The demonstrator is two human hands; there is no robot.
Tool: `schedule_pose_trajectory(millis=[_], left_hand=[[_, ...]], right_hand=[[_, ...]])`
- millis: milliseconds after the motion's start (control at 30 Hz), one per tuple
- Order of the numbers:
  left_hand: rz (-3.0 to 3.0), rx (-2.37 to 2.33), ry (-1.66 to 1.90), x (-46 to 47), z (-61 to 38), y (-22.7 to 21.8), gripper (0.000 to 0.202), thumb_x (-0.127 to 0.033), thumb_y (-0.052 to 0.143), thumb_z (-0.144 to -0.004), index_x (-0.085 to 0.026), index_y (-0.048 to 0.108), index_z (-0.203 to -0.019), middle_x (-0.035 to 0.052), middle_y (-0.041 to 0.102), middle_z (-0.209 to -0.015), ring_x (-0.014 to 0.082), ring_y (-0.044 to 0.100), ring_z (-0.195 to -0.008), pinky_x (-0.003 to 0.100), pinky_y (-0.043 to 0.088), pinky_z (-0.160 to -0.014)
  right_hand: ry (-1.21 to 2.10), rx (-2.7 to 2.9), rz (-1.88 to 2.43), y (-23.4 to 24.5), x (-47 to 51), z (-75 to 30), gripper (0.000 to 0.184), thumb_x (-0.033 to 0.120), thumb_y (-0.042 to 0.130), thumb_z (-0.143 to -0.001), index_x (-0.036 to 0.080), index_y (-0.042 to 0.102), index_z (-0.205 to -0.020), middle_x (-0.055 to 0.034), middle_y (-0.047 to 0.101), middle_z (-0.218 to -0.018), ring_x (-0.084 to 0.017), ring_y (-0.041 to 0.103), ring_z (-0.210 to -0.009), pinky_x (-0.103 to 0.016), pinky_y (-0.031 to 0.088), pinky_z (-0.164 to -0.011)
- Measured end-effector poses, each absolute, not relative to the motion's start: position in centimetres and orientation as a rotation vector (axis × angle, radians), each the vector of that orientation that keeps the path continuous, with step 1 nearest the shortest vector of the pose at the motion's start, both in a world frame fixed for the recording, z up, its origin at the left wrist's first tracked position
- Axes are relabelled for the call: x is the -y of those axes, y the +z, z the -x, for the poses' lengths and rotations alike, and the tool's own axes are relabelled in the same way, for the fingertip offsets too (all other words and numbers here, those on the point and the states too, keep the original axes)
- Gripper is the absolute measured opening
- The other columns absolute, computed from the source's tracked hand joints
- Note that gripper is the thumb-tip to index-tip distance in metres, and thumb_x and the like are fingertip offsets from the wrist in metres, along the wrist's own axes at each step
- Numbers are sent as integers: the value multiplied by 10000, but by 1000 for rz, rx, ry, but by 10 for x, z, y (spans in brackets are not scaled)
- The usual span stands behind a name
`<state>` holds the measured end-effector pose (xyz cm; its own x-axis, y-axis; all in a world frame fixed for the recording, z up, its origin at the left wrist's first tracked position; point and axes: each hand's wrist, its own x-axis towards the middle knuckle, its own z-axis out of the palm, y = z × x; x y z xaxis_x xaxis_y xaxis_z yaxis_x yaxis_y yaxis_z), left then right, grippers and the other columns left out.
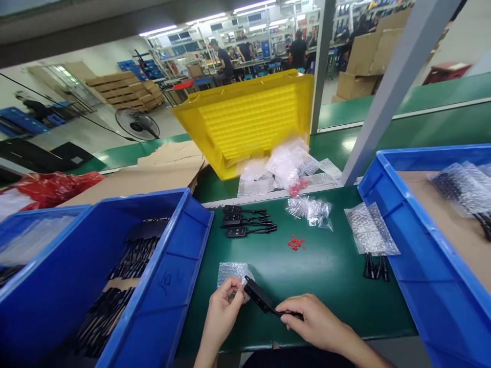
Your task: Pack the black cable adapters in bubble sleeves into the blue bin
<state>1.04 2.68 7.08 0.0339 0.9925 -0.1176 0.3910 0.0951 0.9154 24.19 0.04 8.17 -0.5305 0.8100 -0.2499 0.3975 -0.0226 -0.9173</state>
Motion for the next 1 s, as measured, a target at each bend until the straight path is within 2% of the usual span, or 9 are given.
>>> schedule_pose_trajectory(millis=[133,267,333,433,533,733,800,867,1000], left_hand=[[-1649,-1597,1024,-22,-15,69,150,-242,463,-853,-193,489,-714,21,480,-738,129,474,-623,169,431,-453],[-1935,-1554,1102,-14,-26,75,159,-128,404,-861,-200,470,-736,31,487,-774,138,511,-685,206,495,-576],[-2046,-1496,1086,-8,-34,78,156,-96,414,-851,-197,492,-760,38,513,-792,148,543,-716,237,502,-628],[-2124,-1357,1064,2,-46,81,155,-62,433,-822,-191,516,-805,50,545,-829,161,573,-761,260,503,-669],[-2155,-1226,1035,8,-48,82,156,-56,443,-801,-187,524,-828,59,567,-851,174,580,-789,283,512,-693],[-2346,-1283,746,-9,-11,90,390,-117,474,-870,-197,490,-1251,141,564,-1236,275,497,-1191,465,437,-988],[-2390,-1261,623,-16,-2,94,344,-116,463,-882,-217,527,-1205,108,606,-1185,270,497,-1198,496,391,-1032],[-2375,-1213,528,-21,1,98,228,-106,435,-896,-218,578,-1033,67,650,-1015,244,548,-1114,485,390,-1028],[-2328,-1161,518,-25,-5,101,171,-110,415,-914,-205,549,-867,43,617,-861,199,591,-897,386,472,-876]], right_hand=[[1536,1970,1305,81,2,-242,220,237,472,-903,212,690,-924,-21,669,-781,-164,604,-676,-235,370,-596],[1518,1923,1326,78,0,-232,229,274,472,-906,212,686,-961,-18,665,-756,-166,606,-689,-245,402,-630],[1469,1847,1387,74,-2,-225,230,281,504,-881,214,659,-1037,-25,677,-835,-164,595,-706,-251,423,-652],[1446,1732,1392,70,-5,-215,392,271,519,-861,210,536,-1248,-51,674,-1015,-162,600,-721,-258,456,-660],[1421,1809,1280,71,-9,-212,337,245,454,-907,222,553,-1228,-45,681,-1024,-190,637,-836,-278,473,-749],[1074,2272,1180,81,-11,-226,357,136,365,-919,235,615,-1154,-51,694,-986,-206,620,-828,-317,446,-755],[1021,2349,1160,84,-10,-231,396,100,356,-908,239,595,-1190,-49,690,-1027,-206,613,-846,-330,444,-765],[976,2351,1163,88,-9,-235,419,79,342,-906,231,572,-1222,-59,675,-1092,-214,606,-912,-348,445,-800],[831,2261,1224,96,-7,-235,390,97,299,-940,193,539,-1232,-105,626,-1187,-223,566,-1039,-374,429,-887]])
